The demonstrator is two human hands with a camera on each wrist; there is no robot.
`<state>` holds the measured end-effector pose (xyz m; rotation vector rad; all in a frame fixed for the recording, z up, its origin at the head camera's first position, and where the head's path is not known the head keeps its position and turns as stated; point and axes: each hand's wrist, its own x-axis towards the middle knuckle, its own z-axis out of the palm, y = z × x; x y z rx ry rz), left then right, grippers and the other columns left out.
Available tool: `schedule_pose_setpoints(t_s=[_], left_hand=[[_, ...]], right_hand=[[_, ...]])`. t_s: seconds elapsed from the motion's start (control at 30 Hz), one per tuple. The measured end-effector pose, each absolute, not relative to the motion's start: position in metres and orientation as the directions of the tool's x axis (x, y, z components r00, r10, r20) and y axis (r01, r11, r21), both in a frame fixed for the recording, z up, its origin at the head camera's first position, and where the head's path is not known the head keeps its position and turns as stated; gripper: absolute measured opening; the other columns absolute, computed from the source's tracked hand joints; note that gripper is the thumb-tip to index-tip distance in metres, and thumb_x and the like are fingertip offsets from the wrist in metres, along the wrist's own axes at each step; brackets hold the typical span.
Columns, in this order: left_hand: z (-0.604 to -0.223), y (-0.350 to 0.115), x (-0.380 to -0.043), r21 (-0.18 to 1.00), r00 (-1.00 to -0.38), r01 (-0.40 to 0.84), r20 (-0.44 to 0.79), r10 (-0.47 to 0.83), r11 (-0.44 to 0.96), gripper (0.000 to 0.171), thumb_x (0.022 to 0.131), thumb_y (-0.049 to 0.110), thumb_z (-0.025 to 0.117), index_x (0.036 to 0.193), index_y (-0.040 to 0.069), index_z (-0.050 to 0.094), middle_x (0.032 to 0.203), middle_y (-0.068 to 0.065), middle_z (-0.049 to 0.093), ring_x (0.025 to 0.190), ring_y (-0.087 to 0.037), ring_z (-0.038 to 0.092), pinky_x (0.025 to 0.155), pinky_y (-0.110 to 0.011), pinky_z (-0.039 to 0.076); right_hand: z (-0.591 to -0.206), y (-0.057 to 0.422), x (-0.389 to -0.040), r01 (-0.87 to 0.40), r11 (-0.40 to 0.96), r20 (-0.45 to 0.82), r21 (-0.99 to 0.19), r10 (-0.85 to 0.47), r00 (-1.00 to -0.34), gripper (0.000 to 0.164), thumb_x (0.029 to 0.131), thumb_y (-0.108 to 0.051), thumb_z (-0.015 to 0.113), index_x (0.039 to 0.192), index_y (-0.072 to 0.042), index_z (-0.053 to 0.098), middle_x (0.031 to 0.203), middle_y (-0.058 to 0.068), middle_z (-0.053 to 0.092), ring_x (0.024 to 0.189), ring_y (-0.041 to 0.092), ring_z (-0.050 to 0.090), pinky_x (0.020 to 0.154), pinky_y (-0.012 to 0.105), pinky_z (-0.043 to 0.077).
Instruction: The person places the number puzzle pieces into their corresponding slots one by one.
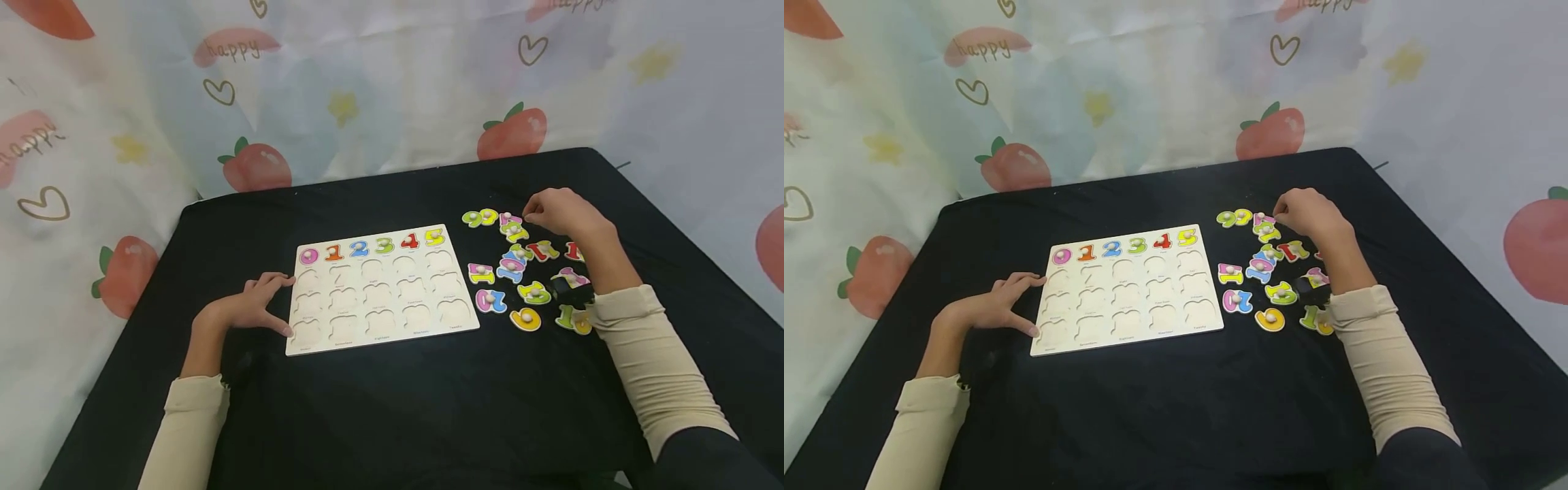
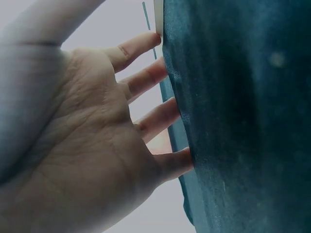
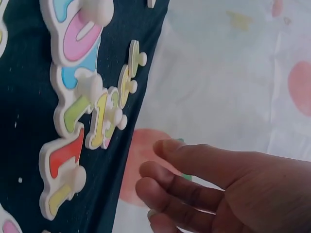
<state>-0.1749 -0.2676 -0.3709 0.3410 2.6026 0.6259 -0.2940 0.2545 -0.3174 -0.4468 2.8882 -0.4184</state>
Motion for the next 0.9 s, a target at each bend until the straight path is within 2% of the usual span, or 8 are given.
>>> schedule_pose_setpoints(t_s=[0.37,0.9], left_hand=[[-0.375,-0.278,-0.166,0.500,-0.885,0.126,-0.333,0.325,0.857,0.110,0.066,0.051,0.079,0.148,0.003,0.022,0.148,-0.022,0.014,0.121,-0.042,0.017,0.094,-0.065,0.026],[-0.373,-0.275,-0.174,0.474,-0.881,0.147,-0.336,0.333,0.868,0.109,0.066,0.052,0.079,0.147,0.004,0.024,0.148,-0.021,0.016,0.120,-0.041,0.019,0.093,-0.063,0.029]], right_hand=[[-0.317,0.249,-0.301,-0.272,0.916,-0.196,-0.295,-0.337,-0.921,0.023,0.094,-0.009,0.056,0.110,0.007,0.060,0.102,0.021,0.059,0.086,0.032,0.056,0.074,0.049,0.045],[-0.327,0.236,-0.297,-0.344,0.889,-0.143,-0.303,-0.399,-0.906,0.028,0.094,-0.012,0.057,0.112,0.009,0.060,0.105,0.024,0.061,0.084,0.031,0.058,0.072,0.047,0.046]])
